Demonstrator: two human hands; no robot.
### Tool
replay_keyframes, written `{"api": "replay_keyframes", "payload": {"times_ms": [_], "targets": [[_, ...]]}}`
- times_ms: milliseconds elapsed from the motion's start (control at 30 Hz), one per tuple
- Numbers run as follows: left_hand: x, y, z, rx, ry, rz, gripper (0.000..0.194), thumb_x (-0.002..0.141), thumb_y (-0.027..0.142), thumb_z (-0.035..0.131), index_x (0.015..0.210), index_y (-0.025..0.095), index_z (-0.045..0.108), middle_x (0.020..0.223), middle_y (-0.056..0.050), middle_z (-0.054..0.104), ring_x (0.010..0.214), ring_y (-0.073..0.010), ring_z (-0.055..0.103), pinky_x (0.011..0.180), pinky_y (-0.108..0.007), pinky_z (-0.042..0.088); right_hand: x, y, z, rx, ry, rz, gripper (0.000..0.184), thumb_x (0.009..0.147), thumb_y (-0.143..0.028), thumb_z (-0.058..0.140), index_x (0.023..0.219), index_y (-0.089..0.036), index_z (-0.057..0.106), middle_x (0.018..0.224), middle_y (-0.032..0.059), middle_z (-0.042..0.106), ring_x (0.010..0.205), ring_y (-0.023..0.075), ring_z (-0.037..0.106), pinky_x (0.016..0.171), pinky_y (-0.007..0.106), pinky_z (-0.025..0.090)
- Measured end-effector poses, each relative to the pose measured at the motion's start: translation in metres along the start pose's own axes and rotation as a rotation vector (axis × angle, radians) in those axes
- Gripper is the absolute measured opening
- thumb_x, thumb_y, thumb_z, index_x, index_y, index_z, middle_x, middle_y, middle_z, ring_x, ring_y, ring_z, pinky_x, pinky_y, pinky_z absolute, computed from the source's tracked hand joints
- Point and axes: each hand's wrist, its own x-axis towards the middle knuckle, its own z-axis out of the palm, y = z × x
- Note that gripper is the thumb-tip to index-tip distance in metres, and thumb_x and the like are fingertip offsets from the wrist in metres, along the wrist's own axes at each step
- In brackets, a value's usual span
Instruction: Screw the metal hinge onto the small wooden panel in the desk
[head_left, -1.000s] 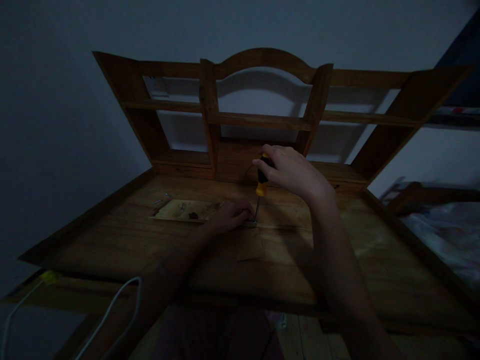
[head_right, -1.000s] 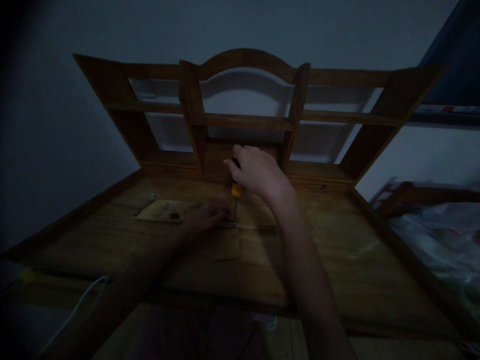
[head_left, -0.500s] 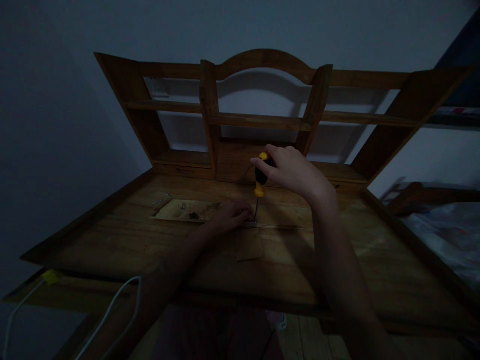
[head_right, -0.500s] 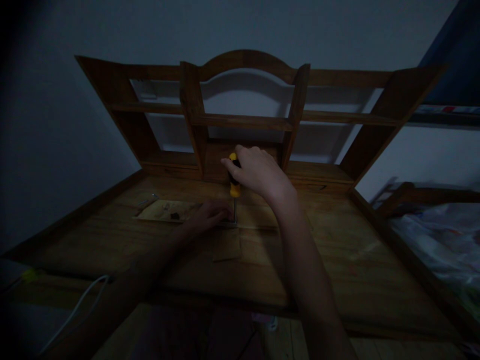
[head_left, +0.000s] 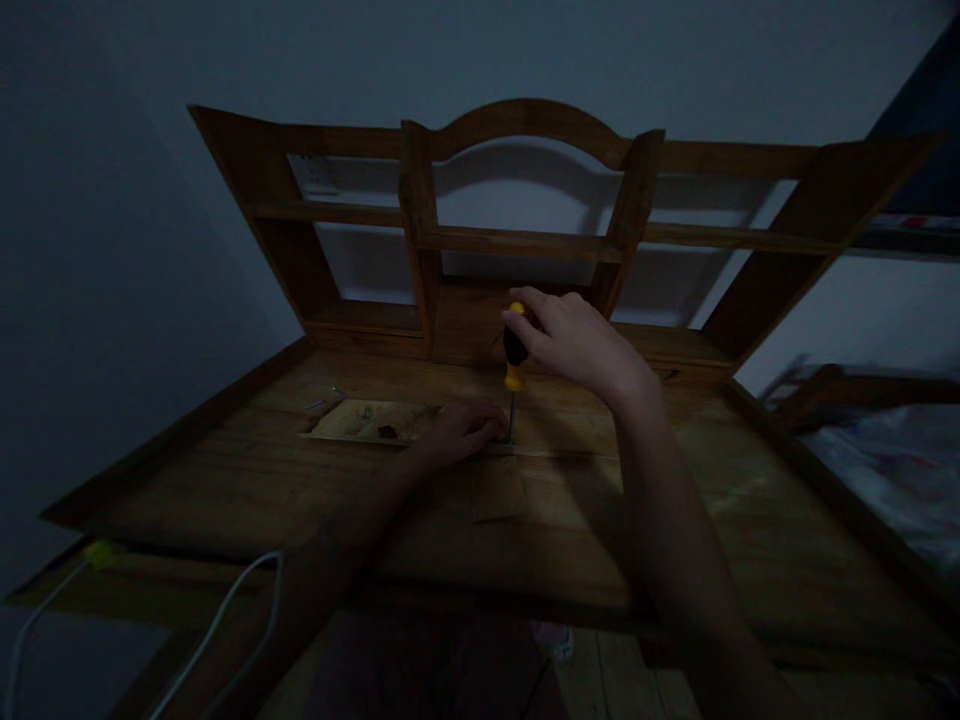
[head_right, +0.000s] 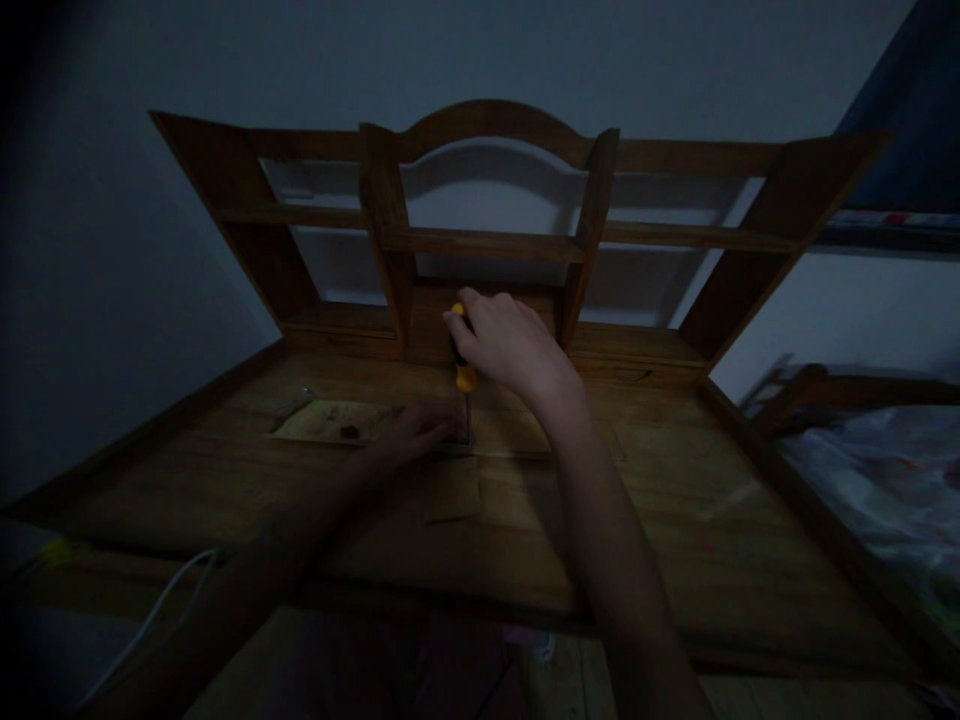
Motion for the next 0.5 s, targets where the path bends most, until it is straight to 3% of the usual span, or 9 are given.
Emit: {"api": "replay_keyframes", "payload": {"times_ms": [267,500], "targets": [[-0.0009,-0.0001,0.0006,0.014,0.003,-0.016,0.039,0.106,0.042,0.044,0.093,0.018,0.071,0.092,-0.005,0.074,0.084,-0.0195,0.067,0.080,-0.030,0.050,0.0000,0.0002,-0.0001,-0.108,0.046,0.002,0.037,0.108,-0.045,0.041,0.114,-0.019,0.067,0.096,0.0117,0.076,0.089,0.0276,0.070,0.078,0.035,0.044],[-0.0013,0.0035,0.0007,0.046,0.019,-0.037,0.041,0.105,0.045,0.045,0.091,0.017,0.072,0.092,-0.006,0.074,0.084,-0.0197,0.067,0.080,-0.030,0.051,-0.0018,0.0010,-0.0029,-0.032,0.027,0.012,0.032,0.105,-0.030,0.037,0.106,-0.018,0.066,0.095,0.0117,0.074,0.088,0.0263,0.068,0.079,0.035,0.044]]}}
